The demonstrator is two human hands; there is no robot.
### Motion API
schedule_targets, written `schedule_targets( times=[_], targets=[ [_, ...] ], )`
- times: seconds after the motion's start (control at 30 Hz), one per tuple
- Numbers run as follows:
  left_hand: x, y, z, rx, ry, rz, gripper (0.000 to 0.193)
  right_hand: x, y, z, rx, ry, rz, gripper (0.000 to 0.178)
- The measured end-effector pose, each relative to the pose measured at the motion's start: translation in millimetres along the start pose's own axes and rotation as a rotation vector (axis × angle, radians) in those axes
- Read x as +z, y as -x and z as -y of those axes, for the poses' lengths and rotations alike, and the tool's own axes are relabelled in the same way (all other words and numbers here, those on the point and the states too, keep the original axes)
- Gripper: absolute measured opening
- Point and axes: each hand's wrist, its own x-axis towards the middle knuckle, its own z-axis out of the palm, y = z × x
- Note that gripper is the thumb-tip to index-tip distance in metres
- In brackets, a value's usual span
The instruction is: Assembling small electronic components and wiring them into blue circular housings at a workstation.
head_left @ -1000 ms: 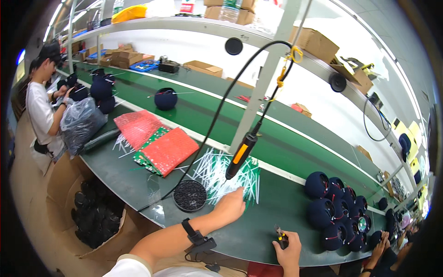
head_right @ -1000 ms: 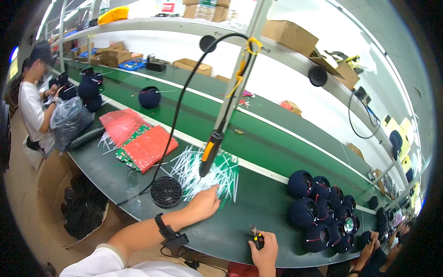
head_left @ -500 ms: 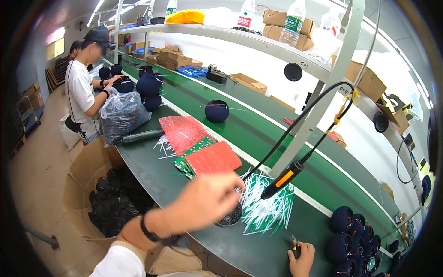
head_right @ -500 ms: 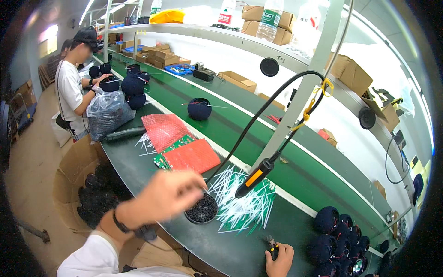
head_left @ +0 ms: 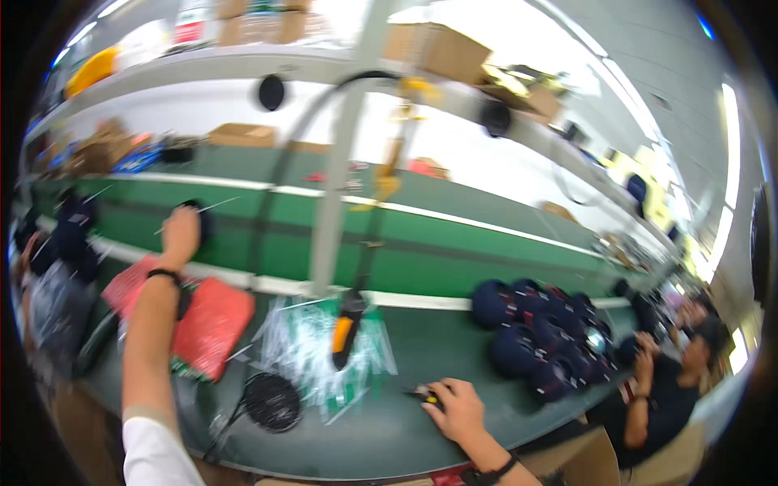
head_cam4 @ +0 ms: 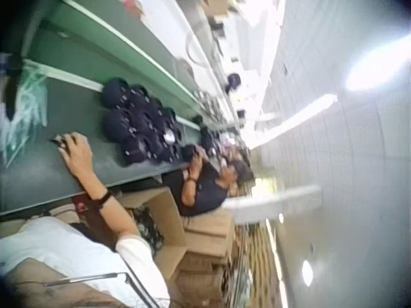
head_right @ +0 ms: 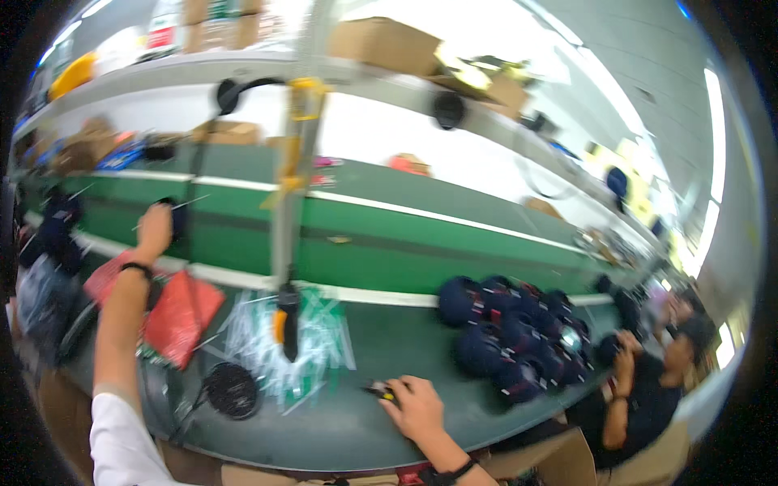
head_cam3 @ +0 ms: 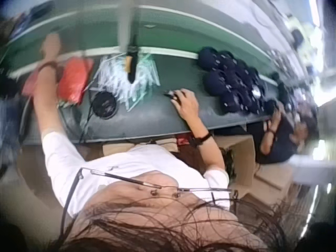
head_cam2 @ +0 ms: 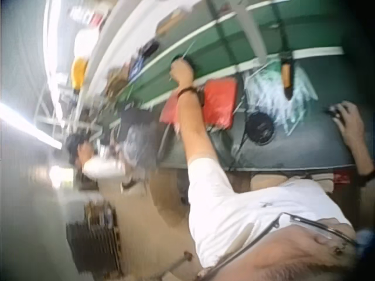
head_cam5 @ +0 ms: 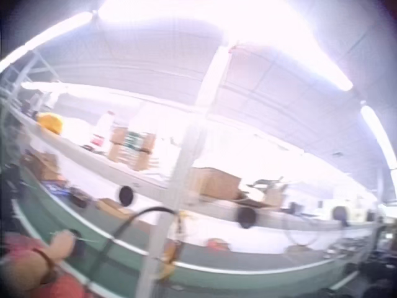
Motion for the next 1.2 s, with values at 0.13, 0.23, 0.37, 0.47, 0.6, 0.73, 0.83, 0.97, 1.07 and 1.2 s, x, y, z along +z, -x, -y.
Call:
schedule_targets(
  times=[0.13,0.23,0.37,0.47,0.6,0.73,0.83,0.97,1.07,1.2],
  targets=[
    [69,1,39,-0.015,-0.029,0.046,0.043,-2,1,-3,0.012,-0.017,-0.009,0.041],
    [81,10,17,-0.023,-0.003,-0.039,0.058,-3,4,-8,0.005,-0.019,-0.019,0.039],
    [-22,18,3,-0.137,0.218,0.001,0.064,-4,12,-11,-0.029,-0.037,-0.043,0.04],
    [-152,49,19,-0.102,0.393,-0.149,0.053,-1,11,-10,-0.02,-0.108,-0.054,0.038],
    [-355,143,-35,-0.044,0.692,-0.079,0.04,1,9,-13,-0.054,-0.141,-0.141,0.035],
    [-456,211,-125,0.374,0.594,0.232,0.04,-7,24,-25,0.13,-0.367,-0.179,0.031],
    [-458,242,-180,0.676,0.682,0.66,0.049,-19,42,-15,0.302,-0.648,-0.167,0.02],
    [-410,261,-253,0.803,0.879,0.666,0.042,-27,80,18,0.541,-1.532,-0.091,0.013],
    [-384,267,-282,0.828,0.818,0.628,0.039,-23,90,38,0.515,-1.691,-0.045,0.025],
    [-379,254,-314,0.565,0.915,0.591,0.034,-13,83,49,0.516,-1.772,-0.113,0.03]
  ],
)
